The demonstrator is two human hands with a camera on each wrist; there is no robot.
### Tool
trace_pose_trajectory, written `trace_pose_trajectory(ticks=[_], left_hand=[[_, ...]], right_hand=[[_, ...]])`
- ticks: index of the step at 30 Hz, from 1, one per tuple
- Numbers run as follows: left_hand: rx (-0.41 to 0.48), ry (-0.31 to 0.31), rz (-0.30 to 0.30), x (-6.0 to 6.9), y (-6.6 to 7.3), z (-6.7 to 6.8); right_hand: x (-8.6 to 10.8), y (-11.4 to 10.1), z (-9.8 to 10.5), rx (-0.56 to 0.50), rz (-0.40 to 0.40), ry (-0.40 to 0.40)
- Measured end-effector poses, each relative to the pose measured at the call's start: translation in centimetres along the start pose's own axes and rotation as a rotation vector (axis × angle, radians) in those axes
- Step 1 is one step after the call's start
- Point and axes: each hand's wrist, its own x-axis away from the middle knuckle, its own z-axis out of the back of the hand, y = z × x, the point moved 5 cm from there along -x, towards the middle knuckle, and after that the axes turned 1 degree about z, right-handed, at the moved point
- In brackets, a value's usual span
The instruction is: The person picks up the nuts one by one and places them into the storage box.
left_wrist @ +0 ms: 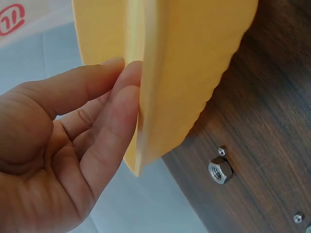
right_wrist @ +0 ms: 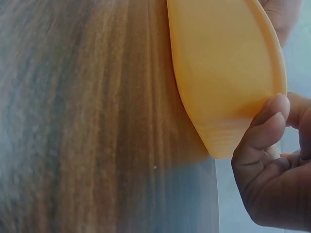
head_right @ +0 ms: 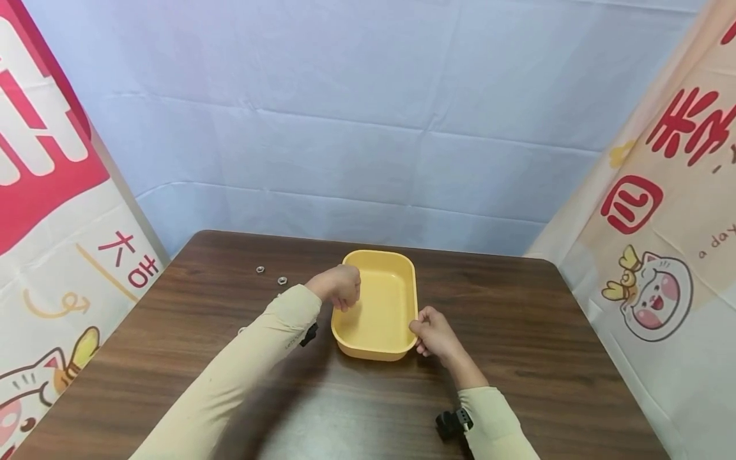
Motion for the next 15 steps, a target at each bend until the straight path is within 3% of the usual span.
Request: trace_pose_trajectory(ticks=[9,11,15], left_hand=[[-0.094,-0.015,0.025,-0.66,0.47,-0.14],[-0.096,-0.02,0.008,-0.52,0.5,-0.16],[-0.037,-0.013,-0.085,0.22,0.51,-0.04]], right_hand=[[-0.1,-0.09,0.16,0.002,0.004,0.001],[-0.12,-0.1,0.15,0.001,0.004,0.001],[-0.13,-0.15,0.04,-0.003,0.006,-0.009]])
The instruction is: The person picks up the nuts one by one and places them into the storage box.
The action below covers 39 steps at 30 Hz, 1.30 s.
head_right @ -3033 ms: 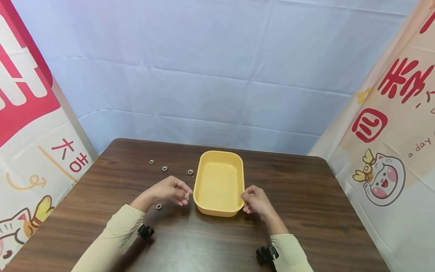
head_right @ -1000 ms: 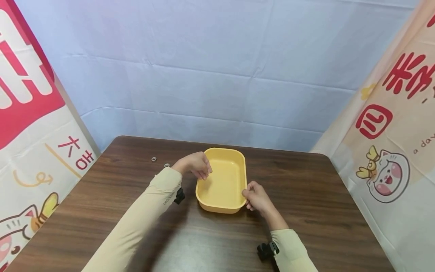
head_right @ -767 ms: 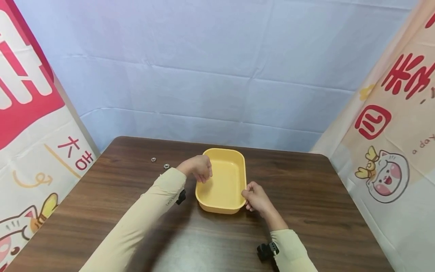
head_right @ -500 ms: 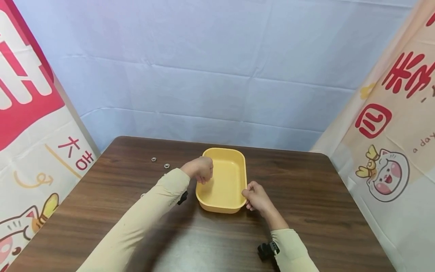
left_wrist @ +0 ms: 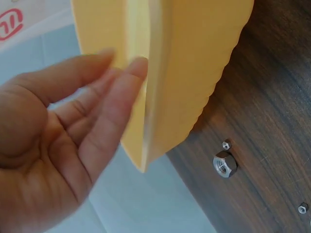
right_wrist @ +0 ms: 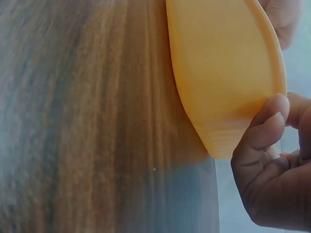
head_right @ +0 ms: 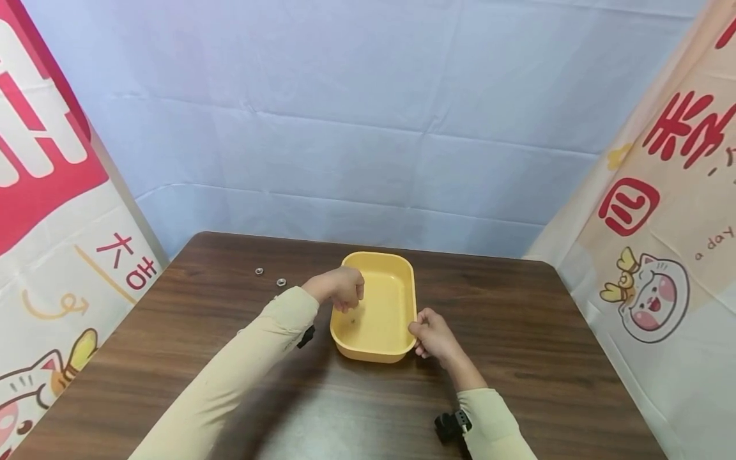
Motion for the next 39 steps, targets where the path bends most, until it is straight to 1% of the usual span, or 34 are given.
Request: trace_pose_trajectory(ticks=[4,6,9,11,13,19,22,26,30,33,36,39], left_hand=[[0.03,0.033,-0.113,1.0,0.0,0.1],[-0.004,0.053,-0.17,1.3,0.1,0.1],[-0.091,0.104,-0.248,1.5,0.2,0.1],[-0.151,0.138,-0.275,1.6,0.0,0.1],[-0.191,0.164,-0.293,1.7,-0.2,0.1],[-0.23,0.206,-0.36,2.3,-0.4,-0.3],[-0.255,0.236,-0.372,2.7,-0.6,-0.2],[-0.279,0.269,-0.362,3.3,-1.3,-0.1],[-0.275,0.292,-0.344,4.0,-2.1,0.2],[-0.261,0.307,-0.343,4.5,-2.6,0.4],[-0.247,0.314,-0.36,5.0,-2.8,0.6],[-0.254,0.328,-0.382,5.4,-3.2,0.7]], right_hand=[[0.1,0.0,-0.1,-0.004,0.003,-0.005],[0.1,-0.1,0.0,-0.007,-0.001,0.005],[0.1,0.0,0.0,-0.013,-0.006,0.012],[0.1,0.0,0.0,-0.012,0.001,0.007],[0.1,0.1,-0.1,-0.01,0.008,0.0],[0.1,0.2,0.0,-0.016,-0.002,0.012],[0.1,0.2,0.1,-0.018,0.0,0.01],[0.0,0.4,0.1,-0.016,0.003,0.01],[0.0,0.4,0.0,-0.017,0.002,0.01],[0.0,0.4,0.0,-0.018,-0.002,0.011],[0.0,0.4,0.0,-0.015,-0.006,0.019],[0.1,0.3,0.1,-0.006,-0.006,0.018]])
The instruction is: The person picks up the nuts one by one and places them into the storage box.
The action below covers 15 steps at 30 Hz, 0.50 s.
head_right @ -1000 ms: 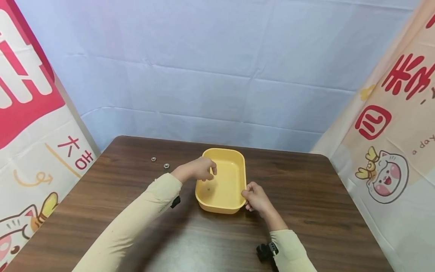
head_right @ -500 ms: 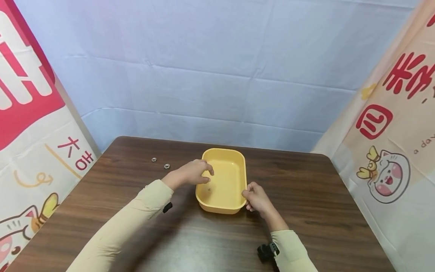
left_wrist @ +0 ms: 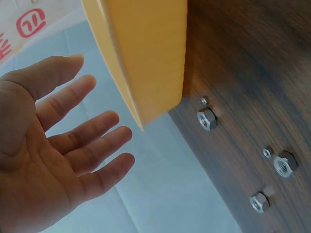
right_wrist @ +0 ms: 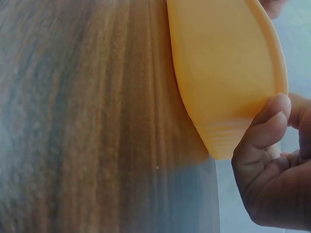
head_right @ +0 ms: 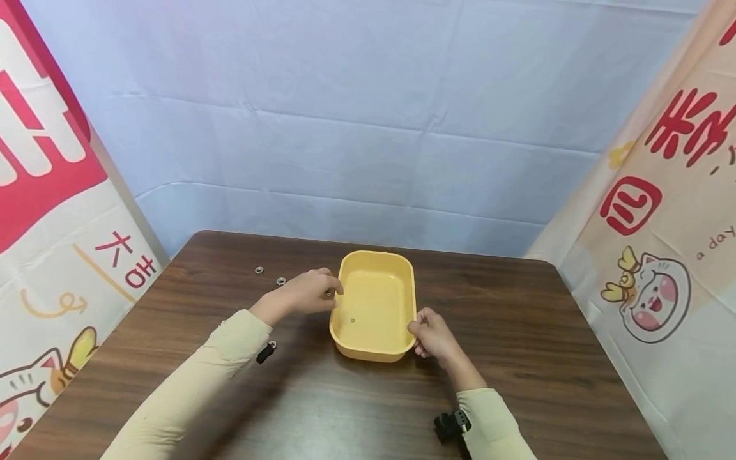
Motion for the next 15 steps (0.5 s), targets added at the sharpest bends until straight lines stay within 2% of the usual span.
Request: trace_pose_trajectory(ticks=[4,9,15], left_hand=[[-0.013,0.023,-0.003,0.5,-0.6,0.0],[0.006,0.03,0.025,1.1,-1.3,-0.3],[-0.02,0.037,0.054,1.7,-2.0,-0.9]], right_hand=[[-0.1,-0.1,0.0,-0.007,0.006,-0.005],[-0.1,-0.2,0.0,-0.019,0.022,-0.012],[0.0,-0.3,0.0,-0.028,0.02,-0.016]])
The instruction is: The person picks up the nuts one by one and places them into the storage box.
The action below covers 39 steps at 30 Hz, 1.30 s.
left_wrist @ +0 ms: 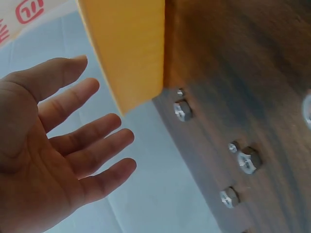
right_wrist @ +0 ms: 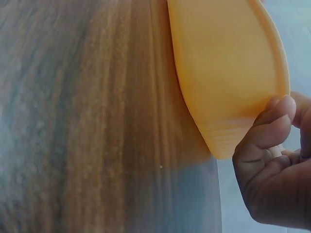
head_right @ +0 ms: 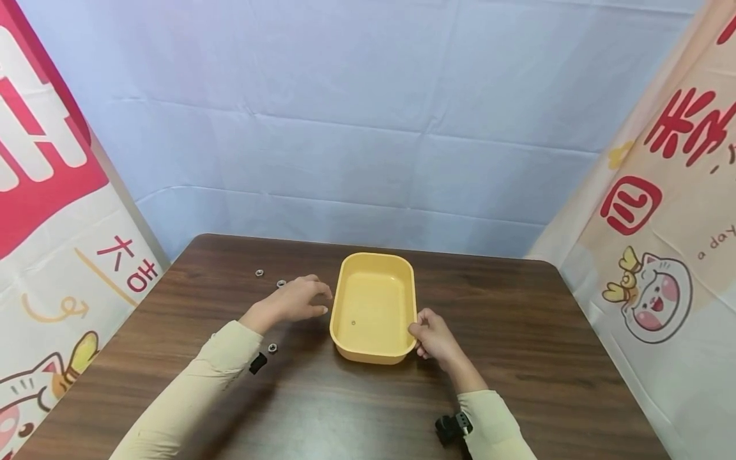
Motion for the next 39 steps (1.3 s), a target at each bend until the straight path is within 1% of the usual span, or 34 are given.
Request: trace_pose_trajectory(ticks=[9,14,16,18,21,23,28,29,31,34,36,38,39], left_hand=[[0.011,-0.024,0.044,0.6,-1.5,-1.5],[-0.04,-0.042,0.086,1.4,-2.5,-2.1],[-0.059,-0.039,0.101,1.7,-2.8,-2.2],[-0.07,-0.032,0.114,1.9,-3.2,-2.3],[-0.071,-0.024,0.132,2.1,-3.7,-2.3],[-0.079,-0.033,0.145,2.3,-4.1,-2.5],[-0.061,-0.049,0.174,2.8,-5.1,-2.8],[-0.055,-0.049,0.179,3.0,-5.2,-2.9],[-0.056,-0.041,0.185,3.2,-5.6,-2.9],[-0.07,-0.036,0.196,3.5,-6.2,-3.0],[-0.079,-0.033,0.198,3.6,-6.6,-3.1],[-0.077,-0.037,0.206,3.9,-6.8,-3.1],[-0.071,-0.036,0.206,4.0,-7.0,-3.1]], right_hand=[[0.3,-0.2,0.0,-0.022,-0.017,-0.001],[1.4,-2.2,-0.5,-0.016,-0.005,-0.029],[1.8,-3.0,-0.7,-0.01,-0.005,-0.029],[2.0,-3.3,-0.7,-0.009,-0.005,-0.024],[1.8,-2.9,-0.5,-0.015,-0.004,-0.017],[1.3,-2.0,-0.3,-0.022,-0.004,-0.016],[0.2,-0.1,-0.1,-0.025,-0.009,-0.003],[0.2,0.0,-0.1,-0.027,-0.006,-0.004],[0.5,-0.6,-0.2,-0.025,-0.007,-0.006],[0.5,-0.6,-0.2,-0.027,-0.005,-0.007],[0.4,-0.5,-0.2,-0.023,-0.01,-0.002],[0.0,0.2,-0.1,-0.021,-0.008,0.006],[0.0,0.2,-0.1,-0.019,-0.008,0.01]])
